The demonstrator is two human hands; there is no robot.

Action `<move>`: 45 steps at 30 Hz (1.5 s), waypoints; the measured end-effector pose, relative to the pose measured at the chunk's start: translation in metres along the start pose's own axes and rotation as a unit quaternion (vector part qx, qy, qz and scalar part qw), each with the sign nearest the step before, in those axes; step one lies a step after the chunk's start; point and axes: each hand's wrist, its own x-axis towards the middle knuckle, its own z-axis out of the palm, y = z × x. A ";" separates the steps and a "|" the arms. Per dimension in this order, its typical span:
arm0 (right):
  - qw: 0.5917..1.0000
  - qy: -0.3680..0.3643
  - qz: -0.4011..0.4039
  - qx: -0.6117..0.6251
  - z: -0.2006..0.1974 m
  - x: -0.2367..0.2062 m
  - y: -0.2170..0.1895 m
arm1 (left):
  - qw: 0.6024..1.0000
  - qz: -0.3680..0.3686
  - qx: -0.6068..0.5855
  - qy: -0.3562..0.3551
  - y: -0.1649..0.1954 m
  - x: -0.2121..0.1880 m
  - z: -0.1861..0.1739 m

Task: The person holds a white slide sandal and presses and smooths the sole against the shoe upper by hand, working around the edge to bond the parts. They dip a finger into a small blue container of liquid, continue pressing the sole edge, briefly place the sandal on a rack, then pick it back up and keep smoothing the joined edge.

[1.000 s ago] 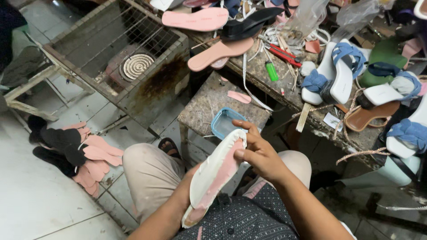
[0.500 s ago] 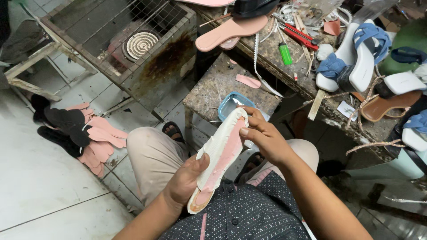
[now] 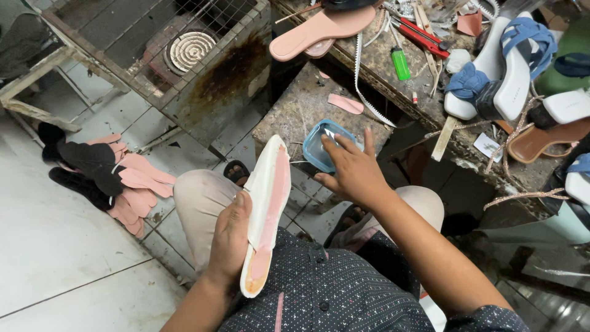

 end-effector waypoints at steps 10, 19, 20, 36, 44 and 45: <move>0.997 0.048 0.038 0.041 -0.012 -0.025 0.000 | 0.998 -0.057 -0.027 -0.011 0.024 0.001 0.013; 0.748 0.112 0.091 0.647 -0.064 -0.060 -0.028 | 0.978 -0.094 -0.175 -0.064 0.039 0.004 0.047; 0.720 0.128 0.036 0.681 -0.072 -0.063 -0.035 | 0.972 -0.099 -0.193 -0.085 0.043 0.003 0.051; 0.920 0.200 -0.122 0.314 -0.078 -0.068 -0.086 | 0.945 -0.026 -0.267 -0.187 0.053 -0.004 0.068; 0.892 0.220 -0.047 0.393 -0.081 -0.068 -0.063 | 0.980 -0.062 -0.089 -0.168 0.049 -0.007 0.059; 0.891 0.215 -0.049 0.397 -0.082 -0.067 -0.063 | 0.980 -0.061 -0.087 -0.169 0.049 -0.007 0.059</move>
